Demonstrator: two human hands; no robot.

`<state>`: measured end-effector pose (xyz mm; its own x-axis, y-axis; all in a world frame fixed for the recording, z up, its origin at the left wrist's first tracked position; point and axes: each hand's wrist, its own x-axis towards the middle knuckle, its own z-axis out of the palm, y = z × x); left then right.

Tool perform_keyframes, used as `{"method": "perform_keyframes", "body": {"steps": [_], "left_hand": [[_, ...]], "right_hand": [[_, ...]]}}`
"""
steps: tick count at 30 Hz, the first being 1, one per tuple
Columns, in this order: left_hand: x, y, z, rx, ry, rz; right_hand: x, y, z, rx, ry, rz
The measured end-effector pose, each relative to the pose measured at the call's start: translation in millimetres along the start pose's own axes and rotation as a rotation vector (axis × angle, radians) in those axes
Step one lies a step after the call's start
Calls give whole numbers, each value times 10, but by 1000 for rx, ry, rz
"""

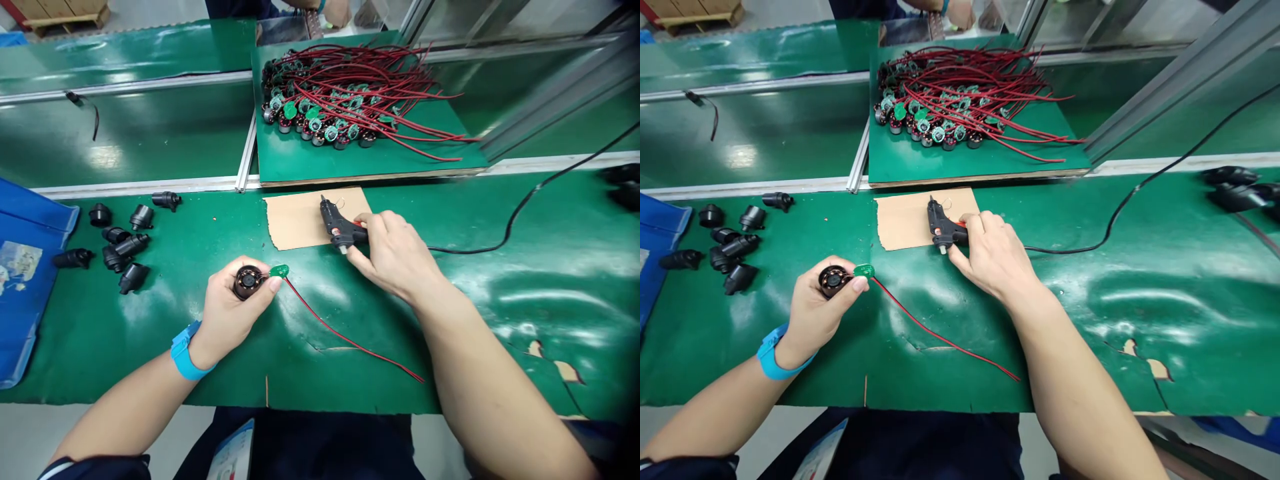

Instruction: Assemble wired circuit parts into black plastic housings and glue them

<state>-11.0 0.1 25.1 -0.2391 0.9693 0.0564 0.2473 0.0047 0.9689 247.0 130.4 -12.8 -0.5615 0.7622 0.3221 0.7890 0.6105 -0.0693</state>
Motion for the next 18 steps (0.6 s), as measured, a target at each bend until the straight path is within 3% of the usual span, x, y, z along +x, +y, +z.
{"method": "perform_keyframes", "body": {"steps": [3, 7, 9, 12, 18], "left_hand": [[-28, 3, 8, 72, -2, 76], [-75, -6, 6, 95, -56, 123], [-92, -12, 3, 85, -81, 150], [-104, -19, 3, 81, -88, 190], [-124, -51, 4, 93, -106, 190]], "right_hand": [[-14, -220, -207, 165, 62, -9], [-78, -866, -675, 486, 188, -186], [-95, -1135, -794, 552, 188, -244], [-95, -1328, -796, 548, 161, -234], [-71, -1357, -723, 457, 173, -232]]}}
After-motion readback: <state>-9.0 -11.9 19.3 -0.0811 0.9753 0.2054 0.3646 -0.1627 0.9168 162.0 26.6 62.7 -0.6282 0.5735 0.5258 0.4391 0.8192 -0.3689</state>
